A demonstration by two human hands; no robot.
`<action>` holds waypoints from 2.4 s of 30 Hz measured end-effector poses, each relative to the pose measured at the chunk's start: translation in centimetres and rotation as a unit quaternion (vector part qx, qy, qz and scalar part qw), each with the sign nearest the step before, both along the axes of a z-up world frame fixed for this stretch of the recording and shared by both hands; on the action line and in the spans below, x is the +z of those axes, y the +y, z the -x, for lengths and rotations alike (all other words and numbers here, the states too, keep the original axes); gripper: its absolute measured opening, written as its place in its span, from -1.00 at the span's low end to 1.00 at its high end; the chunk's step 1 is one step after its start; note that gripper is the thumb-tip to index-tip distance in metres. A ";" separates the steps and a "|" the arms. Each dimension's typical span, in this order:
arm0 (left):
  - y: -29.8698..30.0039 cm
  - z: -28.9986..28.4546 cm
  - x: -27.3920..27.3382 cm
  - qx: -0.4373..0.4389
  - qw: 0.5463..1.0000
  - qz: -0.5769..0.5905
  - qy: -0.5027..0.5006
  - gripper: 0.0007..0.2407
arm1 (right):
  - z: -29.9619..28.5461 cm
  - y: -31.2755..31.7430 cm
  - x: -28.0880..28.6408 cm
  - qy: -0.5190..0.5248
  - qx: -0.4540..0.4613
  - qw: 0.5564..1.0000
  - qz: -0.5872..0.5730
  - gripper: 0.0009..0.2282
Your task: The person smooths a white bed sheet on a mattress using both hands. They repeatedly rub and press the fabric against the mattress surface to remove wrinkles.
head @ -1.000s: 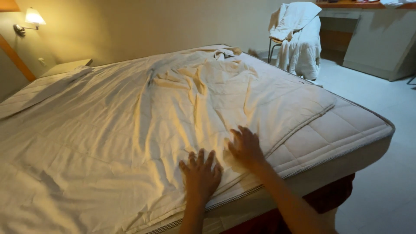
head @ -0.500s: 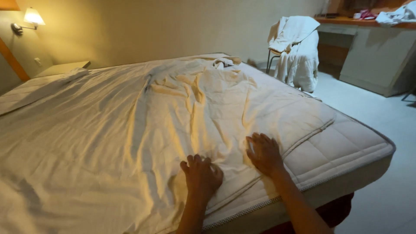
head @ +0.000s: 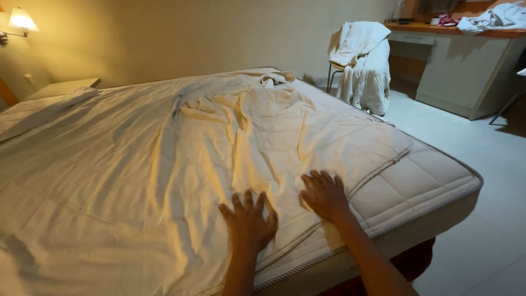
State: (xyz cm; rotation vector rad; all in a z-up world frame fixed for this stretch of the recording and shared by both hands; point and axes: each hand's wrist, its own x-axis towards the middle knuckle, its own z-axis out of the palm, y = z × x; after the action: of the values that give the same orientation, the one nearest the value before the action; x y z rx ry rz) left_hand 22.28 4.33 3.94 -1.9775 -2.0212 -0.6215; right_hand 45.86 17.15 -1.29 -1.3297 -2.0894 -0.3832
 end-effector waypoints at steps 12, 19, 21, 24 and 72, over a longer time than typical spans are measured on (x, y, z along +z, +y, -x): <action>-0.2 0.2 -1.5 -0.035 0.999 -0.013 -0.020 -0.49 | -0.5 -2.1 -0.1 -0.022 0.029 0.991 -0.127 -0.56; -0.9 0.0 -1.5 -0.054 0.998 -0.010 -0.026 -0.47 | -0.9 -4.0 0.5 0.023 0.008 0.998 -0.051 -0.55; -0.9 0.0 -1.4 -0.056 0.997 -0.035 -0.027 -0.48 | -1.0 -4.0 0.5 0.001 -0.002 0.999 -0.047 -0.56; -1.5 0.0 -0.9 -0.060 0.997 -0.034 -0.034 -0.46 | -1.1 -3.0 -0.3 -0.032 -0.026 0.996 -0.073 -0.56; -1.3 -0.5 -1.7 -0.098 0.991 -0.045 -0.083 -0.49 | 3.5 -6.1 0.2 -0.032 0.013 0.999 -0.004 -0.54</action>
State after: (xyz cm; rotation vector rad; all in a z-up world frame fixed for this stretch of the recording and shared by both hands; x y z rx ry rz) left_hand 22.79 3.03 2.23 -2.1488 -1.8635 -0.9338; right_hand 42.34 11.07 -1.08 -1.2992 -2.1523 -0.4279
